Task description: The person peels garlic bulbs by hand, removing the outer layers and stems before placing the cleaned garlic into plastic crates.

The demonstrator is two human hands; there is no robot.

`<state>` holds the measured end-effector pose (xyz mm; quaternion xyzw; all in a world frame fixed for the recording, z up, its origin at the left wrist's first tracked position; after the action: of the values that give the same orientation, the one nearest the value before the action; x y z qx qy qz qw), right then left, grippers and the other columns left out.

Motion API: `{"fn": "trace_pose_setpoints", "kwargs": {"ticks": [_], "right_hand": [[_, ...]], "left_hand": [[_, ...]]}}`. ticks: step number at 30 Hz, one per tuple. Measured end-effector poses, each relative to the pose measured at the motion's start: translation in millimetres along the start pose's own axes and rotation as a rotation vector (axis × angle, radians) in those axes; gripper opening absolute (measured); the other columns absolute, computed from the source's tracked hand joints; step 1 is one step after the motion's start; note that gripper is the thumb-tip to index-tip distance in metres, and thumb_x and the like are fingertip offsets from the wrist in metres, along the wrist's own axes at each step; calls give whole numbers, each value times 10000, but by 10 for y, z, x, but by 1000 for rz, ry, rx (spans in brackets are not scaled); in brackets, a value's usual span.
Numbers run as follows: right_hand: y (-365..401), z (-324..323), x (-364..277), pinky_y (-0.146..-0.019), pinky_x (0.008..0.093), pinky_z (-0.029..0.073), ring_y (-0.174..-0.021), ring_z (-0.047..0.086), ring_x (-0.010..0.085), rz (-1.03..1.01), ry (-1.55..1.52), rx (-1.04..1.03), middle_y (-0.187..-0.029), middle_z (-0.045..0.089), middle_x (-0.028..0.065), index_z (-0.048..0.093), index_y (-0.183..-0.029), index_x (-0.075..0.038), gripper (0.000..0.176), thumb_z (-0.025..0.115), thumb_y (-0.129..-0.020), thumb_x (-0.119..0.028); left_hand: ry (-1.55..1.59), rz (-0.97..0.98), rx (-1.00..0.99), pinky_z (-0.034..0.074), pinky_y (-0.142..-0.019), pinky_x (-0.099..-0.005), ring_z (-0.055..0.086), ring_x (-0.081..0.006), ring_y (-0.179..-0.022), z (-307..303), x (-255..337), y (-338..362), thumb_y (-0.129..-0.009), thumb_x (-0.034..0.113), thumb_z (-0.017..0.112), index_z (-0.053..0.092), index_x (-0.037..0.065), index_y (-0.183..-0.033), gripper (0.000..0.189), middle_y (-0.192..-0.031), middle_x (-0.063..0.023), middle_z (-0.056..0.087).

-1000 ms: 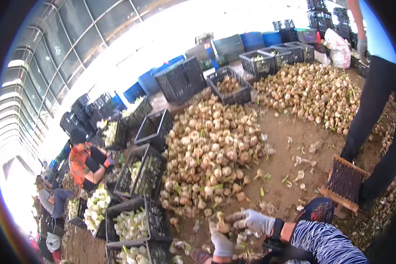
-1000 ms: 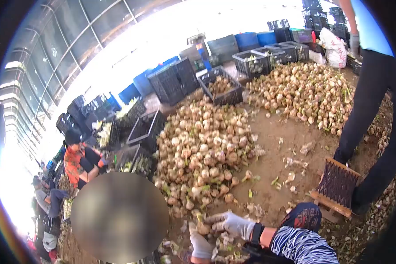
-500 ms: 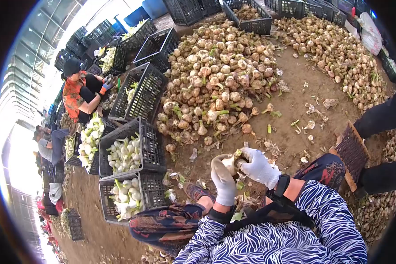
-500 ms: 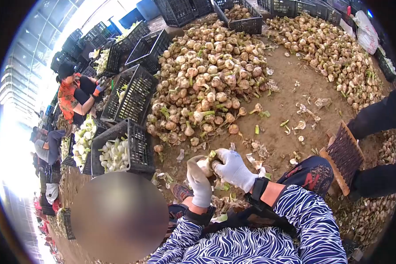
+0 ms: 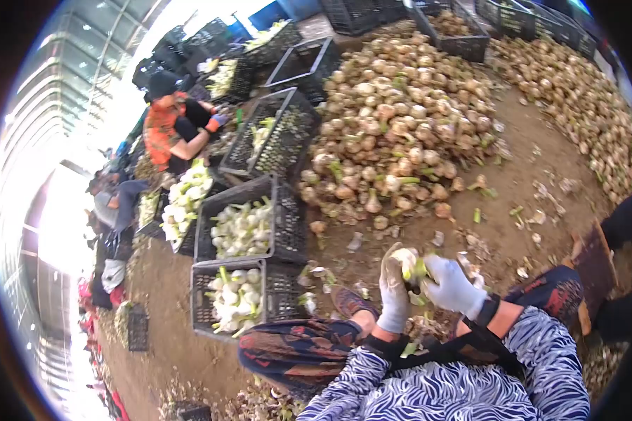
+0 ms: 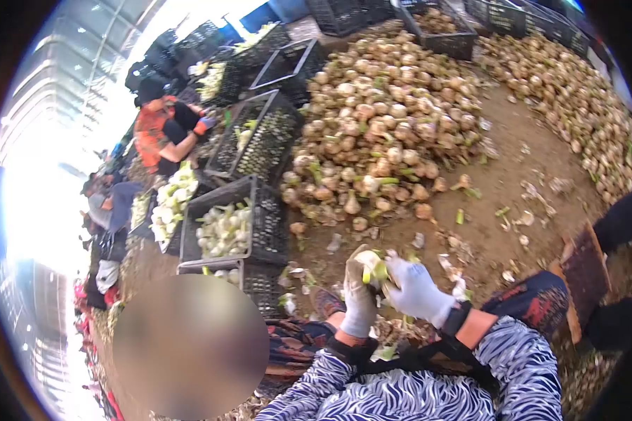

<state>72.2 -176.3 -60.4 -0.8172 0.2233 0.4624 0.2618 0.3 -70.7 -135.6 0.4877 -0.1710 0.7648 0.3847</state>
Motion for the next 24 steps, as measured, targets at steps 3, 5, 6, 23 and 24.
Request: {"fn": "trace_pose_setpoints", "kwargs": {"ticks": [3, 5, 6, 23, 24], "right_hand": [[71, 153, 151, -637, 359, 514, -696, 649, 293, 115, -313, -162, -848, 674, 155, 617, -1033, 2, 232, 583, -827, -100], [164, 218, 230, -616, 334, 536, -646, 654, 226, 570, -739, -329, -823, 674, 117, 616, -1032, 14, 211, 568, -860, -98], [154, 164, 288, -546, 273, 520, -589, 627, 131, 641, -890, -199, -774, 654, 57, 620, -996, 26, 169, 552, -880, -78], [-61, 35, 12, -832, 321, 500, -939, 641, 244, 215, -235, -160, -964, 659, 127, 582, -1182, -17, 714, 820, -694, -482], [-59, 67, 52, -817, 301, 490, -902, 617, 187, 248, -391, -96, -894, 639, 84, 616, -1064, -1, 627, 882, -648, -387]], "left_hand": [[-33, -143, -42, 514, -789, -294, 625, -150, -883, -23, 143, -56, -960, 438, 546, 582, 16, -1149, 465, -999, -70, 649], [271, -386, -97, 522, -768, -299, 633, -151, -831, 23, 54, -20, -960, 444, 542, 608, 26, -1094, 443, -954, -65, 655], [284, -414, -32, 507, -603, -249, 613, -114, -681, 86, 57, 10, -961, 459, 535, 618, 62, -1056, 416, -869, -29, 654], [129, -362, 147, 246, -357, -216, 380, -52, -393, -171, 239, 67, -936, 577, 494, 611, 103, -850, 496, -585, 42, 521], [85, -320, 177, 247, -360, -212, 384, -47, -399, -100, 225, 78, -944, 563, 490, 613, 99, -851, 489, -587, 42, 523]]}}
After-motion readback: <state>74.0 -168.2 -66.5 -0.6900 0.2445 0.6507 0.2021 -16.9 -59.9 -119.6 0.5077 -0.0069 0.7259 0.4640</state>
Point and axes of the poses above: each hand's wrist, its own y-axis away from the middle knuckle, its own z-axis out of the palm, x = y × z, the point moved 7 cm from there along -y, towards the middle knuckle
